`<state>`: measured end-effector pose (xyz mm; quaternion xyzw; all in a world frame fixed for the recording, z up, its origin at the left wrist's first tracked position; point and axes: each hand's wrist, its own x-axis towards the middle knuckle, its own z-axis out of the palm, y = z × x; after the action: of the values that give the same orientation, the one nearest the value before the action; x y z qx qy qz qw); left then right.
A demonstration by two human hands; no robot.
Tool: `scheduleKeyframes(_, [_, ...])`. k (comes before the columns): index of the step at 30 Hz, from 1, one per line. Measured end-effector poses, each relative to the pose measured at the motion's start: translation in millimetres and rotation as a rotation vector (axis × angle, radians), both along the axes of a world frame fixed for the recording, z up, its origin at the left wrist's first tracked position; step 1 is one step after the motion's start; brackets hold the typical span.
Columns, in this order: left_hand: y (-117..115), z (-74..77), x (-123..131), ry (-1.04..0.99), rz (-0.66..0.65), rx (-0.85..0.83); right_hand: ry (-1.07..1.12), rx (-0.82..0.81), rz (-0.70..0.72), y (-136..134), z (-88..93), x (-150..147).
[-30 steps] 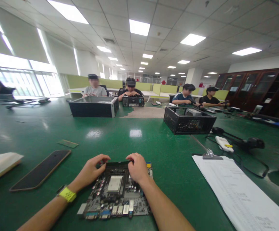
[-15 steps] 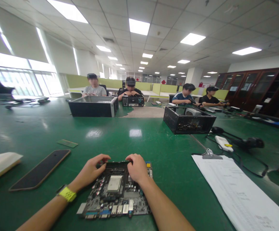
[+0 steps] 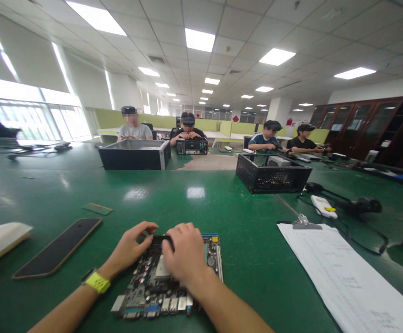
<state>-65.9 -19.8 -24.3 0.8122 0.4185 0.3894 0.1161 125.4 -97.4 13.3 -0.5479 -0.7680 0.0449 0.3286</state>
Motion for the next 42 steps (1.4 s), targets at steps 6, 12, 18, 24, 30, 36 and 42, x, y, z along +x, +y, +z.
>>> scheduleKeyframes(6, [3.8,4.7,-3.8,-0.094,0.170,0.111,-0.199,-0.243,0.090,-45.5,-8.4,-60.0])
scheduleKeyframes(12, [2.2,5.6,-3.8,-0.079,0.198,0.095,-0.268,-0.271,0.106,-45.9,-19.3,-65.0])
scheduleKeyframes(18, [-0.4,7.2,-4.3,-0.076,0.195,0.072,-0.247,-0.194,0.119,-31.6,-25.2,-37.6])
scheduleKeyframes(24, [-2.6,8.7,-4.4,-0.074,0.199,0.068,-0.238,-0.106,-0.096,10.1,-27.3,25.7])
scheduleKeyframes(30, [-1.1,5.8,-4.1,-0.065,0.195,0.061,-0.267,-0.119,-0.417,45.9,-28.8,84.8])
scheduleKeyframes(36, [-1.1,5.3,-4.4,-0.063,0.185,0.053,-0.222,-0.102,-0.464,51.3,-31.6,101.0])
scheduleKeyframes(42, [-1.7,4.8,-3.5,-0.052,0.163,0.052,-0.208,-0.095,-0.439,45.5,-27.7,95.8])
